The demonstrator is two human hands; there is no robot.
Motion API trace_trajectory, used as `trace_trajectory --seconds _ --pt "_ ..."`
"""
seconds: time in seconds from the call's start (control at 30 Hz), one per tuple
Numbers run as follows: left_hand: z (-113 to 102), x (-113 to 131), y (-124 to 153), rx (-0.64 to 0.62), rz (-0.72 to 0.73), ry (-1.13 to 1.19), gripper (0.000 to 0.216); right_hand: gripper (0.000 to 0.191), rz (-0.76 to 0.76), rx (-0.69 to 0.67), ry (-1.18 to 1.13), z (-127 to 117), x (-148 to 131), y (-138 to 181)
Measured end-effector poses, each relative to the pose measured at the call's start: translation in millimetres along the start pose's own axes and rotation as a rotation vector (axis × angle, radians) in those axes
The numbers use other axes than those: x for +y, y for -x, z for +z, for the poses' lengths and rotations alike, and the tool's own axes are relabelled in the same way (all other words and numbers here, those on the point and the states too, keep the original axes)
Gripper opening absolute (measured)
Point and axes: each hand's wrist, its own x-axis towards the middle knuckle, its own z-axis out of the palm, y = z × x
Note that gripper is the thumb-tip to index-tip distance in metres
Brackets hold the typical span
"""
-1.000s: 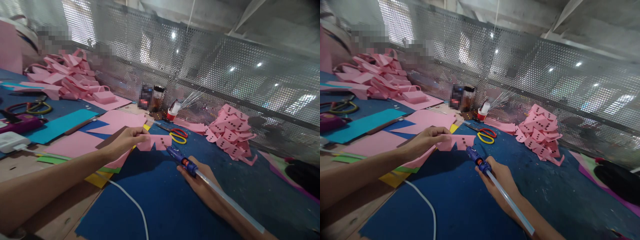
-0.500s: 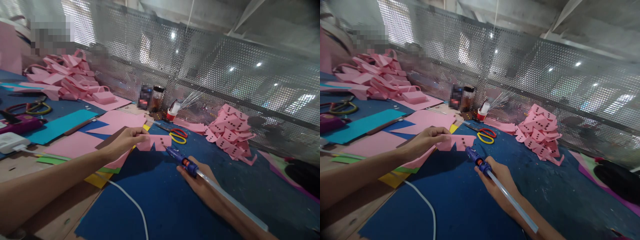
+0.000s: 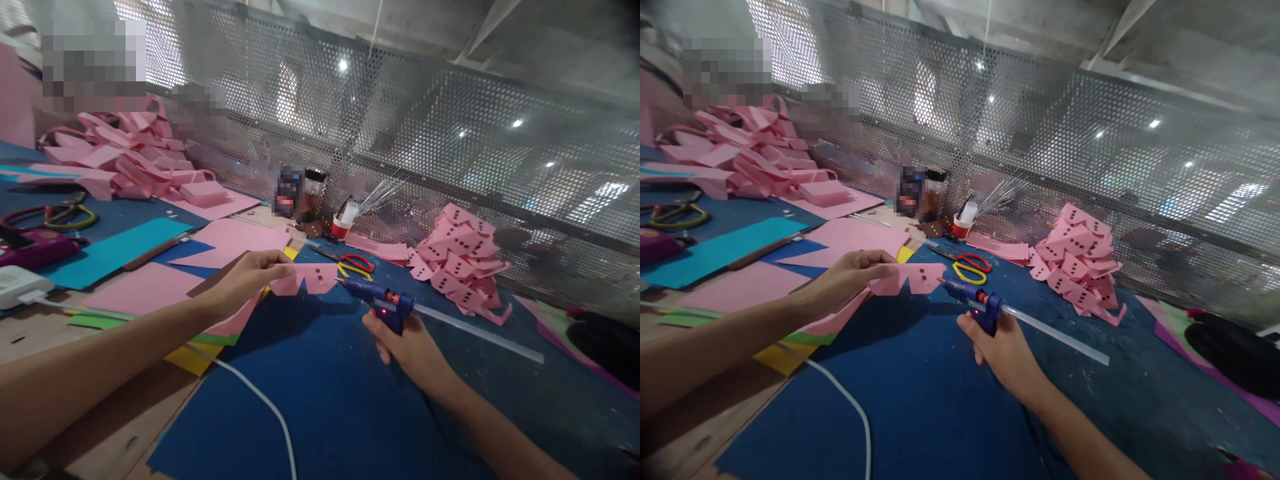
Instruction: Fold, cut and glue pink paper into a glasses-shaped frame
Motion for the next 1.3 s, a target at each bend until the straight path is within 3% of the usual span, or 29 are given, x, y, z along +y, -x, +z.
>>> trace_trajectory --seconds 0.3,0.5,1.3 --pt "-1.6 -7.0 -7.1 0.144 -0.084 0.188 0.02 0.042 0.018 -0.05 0.168 -5.5 18.9 -11.8" --pt "-6.5 -7.3 -10.2 0.207 -0.063 0.127 0.021 0.04 0.048 -0.068 0.238 -4.0 20.1 -12.5" --pt "-5.6 -7.8 -10.8 0.208 -0.081 0.108 0.023 0.04 0.059 -0.117 0.258 -2.5 17.8 -14.1"
